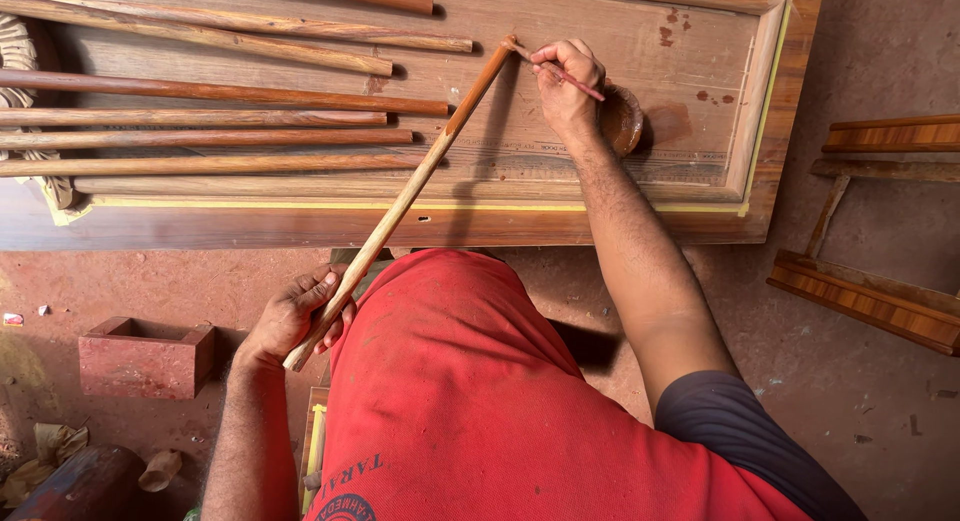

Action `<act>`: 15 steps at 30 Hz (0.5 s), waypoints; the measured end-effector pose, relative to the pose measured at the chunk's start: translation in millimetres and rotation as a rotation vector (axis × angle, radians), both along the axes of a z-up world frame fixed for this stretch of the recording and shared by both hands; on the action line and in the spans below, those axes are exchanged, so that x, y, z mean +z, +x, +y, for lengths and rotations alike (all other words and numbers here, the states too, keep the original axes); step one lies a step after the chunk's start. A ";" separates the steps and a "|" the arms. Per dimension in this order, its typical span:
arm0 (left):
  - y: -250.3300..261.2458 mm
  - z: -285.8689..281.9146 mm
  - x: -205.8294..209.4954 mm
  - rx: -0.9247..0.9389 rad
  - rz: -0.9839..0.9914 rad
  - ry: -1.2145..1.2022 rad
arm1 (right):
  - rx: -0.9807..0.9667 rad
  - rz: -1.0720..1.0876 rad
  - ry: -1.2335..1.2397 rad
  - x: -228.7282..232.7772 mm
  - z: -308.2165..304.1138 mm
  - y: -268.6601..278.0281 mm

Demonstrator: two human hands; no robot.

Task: The person applies a brown finish to several wooden dowels using a paintbrush. They repeatedly dip the brush into a container of finish and coat each dowel individually, placing the finished pieces on a wooden board.

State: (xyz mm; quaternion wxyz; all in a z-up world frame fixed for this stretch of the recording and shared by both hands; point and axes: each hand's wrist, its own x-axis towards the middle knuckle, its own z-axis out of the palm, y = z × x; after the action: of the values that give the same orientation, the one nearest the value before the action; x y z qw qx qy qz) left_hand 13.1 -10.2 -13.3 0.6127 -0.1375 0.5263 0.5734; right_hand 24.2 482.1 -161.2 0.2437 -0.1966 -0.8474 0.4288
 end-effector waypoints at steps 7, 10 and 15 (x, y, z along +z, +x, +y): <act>-1.3 0.3 -1.9 0.009 -0.004 0.054 | -0.053 -0.117 0.126 -9.9 7.6 -2.1; -1.0 0.1 -1.7 0.017 -0.004 0.012 | -0.127 0.033 0.021 -6.9 12.1 -5.7; -3.7 0.9 1.6 -0.033 0.050 -0.047 | 0.022 -0.150 -0.530 25.7 -16.8 3.6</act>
State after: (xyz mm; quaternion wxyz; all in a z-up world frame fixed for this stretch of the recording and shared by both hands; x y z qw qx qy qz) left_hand 9.4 -9.3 -11.7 0.6052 -0.1287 0.5571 0.5539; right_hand 27.8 465.3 -135.5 0.1156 -0.2752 -0.7234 0.6226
